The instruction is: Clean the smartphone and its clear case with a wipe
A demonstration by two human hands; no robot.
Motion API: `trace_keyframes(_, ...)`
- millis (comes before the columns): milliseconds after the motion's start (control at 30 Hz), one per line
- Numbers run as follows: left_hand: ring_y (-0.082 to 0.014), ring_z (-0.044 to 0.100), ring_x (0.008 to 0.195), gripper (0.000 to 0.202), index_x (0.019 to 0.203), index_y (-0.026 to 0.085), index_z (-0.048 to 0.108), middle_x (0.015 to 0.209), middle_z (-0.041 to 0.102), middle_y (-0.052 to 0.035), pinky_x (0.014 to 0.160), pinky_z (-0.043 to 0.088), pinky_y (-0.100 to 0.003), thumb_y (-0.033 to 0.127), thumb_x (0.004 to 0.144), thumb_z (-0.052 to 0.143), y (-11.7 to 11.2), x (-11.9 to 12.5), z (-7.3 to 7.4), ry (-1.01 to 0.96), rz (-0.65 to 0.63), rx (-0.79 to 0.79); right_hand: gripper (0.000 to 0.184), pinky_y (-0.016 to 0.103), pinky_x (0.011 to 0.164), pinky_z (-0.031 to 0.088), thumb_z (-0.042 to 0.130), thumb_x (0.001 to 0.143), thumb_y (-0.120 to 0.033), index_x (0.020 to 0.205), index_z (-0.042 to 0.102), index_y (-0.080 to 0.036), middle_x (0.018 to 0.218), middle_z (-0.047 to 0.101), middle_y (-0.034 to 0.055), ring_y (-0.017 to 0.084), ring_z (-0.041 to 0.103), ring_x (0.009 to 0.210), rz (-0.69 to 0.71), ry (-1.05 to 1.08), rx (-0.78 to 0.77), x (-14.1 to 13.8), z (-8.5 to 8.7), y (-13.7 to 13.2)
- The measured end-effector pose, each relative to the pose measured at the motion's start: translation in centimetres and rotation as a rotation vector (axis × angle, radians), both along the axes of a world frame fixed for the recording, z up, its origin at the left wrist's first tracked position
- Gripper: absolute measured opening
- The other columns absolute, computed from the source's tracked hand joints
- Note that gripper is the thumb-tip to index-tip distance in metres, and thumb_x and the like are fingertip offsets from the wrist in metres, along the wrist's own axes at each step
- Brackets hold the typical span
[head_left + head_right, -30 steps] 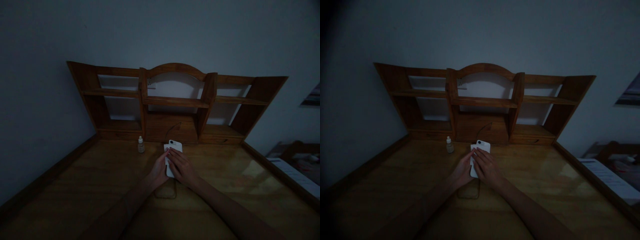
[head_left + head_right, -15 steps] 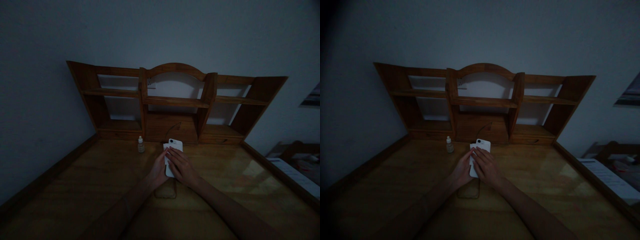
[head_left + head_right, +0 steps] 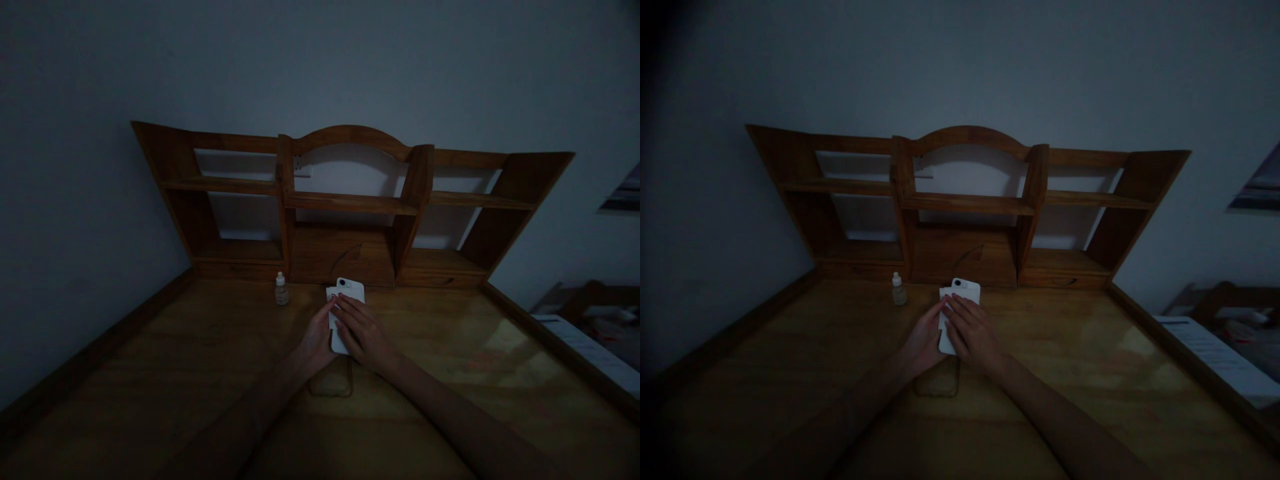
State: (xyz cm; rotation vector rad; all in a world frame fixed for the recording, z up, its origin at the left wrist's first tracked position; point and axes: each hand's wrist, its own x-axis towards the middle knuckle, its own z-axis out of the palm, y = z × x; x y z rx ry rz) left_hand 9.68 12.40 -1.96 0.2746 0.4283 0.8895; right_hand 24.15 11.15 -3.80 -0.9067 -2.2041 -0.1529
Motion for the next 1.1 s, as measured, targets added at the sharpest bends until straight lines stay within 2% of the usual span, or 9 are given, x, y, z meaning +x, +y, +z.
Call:
trace_keyframes(200,-0.0196,0.069,0.091,0.029,0.113,0.013,0.066,0.095,0.072,-0.0082,0.087,0.051,-0.029,0.032,0.095,0.054,-0.1,0.0,0.2,0.044,0.019,0.006,0.048,0.05,0.115,0.04,0.045,0.099,-0.019,0.147,0.045,-0.021,0.151,0.047,0.0084,0.024,0.039,0.143,0.015,0.002,0.007,0.1,0.1,0.0)
trace_keyframes(367,-0.0182,0.069,0.088,0.029,0.115,0.013,0.066,0.096,0.071,-0.0075,0.085,0.051,-0.027,0.03,0.095,0.054,0.0,0.0,0.0,0.03,0.014,0.014,0.048,0.049,0.115,0.04,0.047,0.098,-0.019,0.146,0.047,-0.021,0.151,0.048,0.0078,0.024,0.039,0.143,0.005,0.01,0.024,0.0,-0.2,0.1)
trace_keyframes(633,-0.0154,0.068,0.084,0.025,0.112,0.012,0.066,0.092,0.071,-0.0059,0.083,0.05,-0.025,0.027,0.095,0.054,-0.3,0.1,0.8,0.012,0.038,-0.008,0.049,0.05,0.113,0.043,0.048,0.097,-0.018,0.146,0.047,-0.024,0.147,0.052,0.0084,0.025,0.044,0.14,0.007,0.024,0.042,-0.1,-0.2,0.2)
trace_keyframes(933,-0.0167,0.068,0.082,0.023,0.104,0.012,0.066,0.084,0.069,-0.0057,0.083,0.05,-0.026,0.029,0.095,0.054,0.1,0.0,0.0,-0.007,-0.023,0.051,0.048,0.05,0.111,0.045,0.047,0.098,-0.016,0.145,0.049,-0.024,0.143,0.056,0.0081,0.024,0.049,0.136,0.01,0.047,0.06,0.3,-0.9,0.7)
trace_keyframes(1100,-0.0174,0.068,0.089,0.024,0.107,0.012,0.067,0.092,0.071,-0.0076,0.088,0.049,-0.026,0.027,0.095,0.053,0.4,0.2,-0.4,-0.018,0.018,0.051,0.05,0.05,0.111,0.045,0.047,0.097,-0.016,0.146,0.047,-0.024,0.145,0.054,0.008,0.024,0.048,0.136,0.006,0.051,0.062,0.4,-0.9,0.9)
